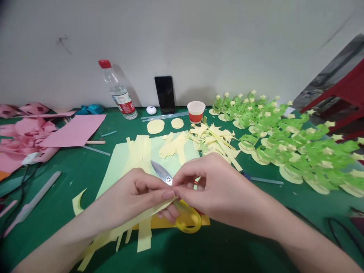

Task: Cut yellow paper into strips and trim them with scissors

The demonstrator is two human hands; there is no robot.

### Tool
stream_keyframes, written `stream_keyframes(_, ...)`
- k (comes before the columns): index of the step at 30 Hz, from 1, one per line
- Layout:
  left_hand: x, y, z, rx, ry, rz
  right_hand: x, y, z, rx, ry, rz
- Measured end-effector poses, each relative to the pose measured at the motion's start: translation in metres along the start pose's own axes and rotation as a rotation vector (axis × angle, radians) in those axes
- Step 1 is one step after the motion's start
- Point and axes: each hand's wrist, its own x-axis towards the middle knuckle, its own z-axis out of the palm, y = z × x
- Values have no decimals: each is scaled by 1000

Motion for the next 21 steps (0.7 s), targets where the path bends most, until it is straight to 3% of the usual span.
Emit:
stream_keyframes(6, -5, 5, 3, 264, 96, 102, -3, 3, -9, 98, -41, 10)
stream_keyframes(11, -11, 5, 2, 532, 59, 283, -7, 5, -21, 115, -36, -16)
stream_keyframes(21, -26, 7, -1, 845, 122, 454, -14, 20, -54, -18, 102, -49)
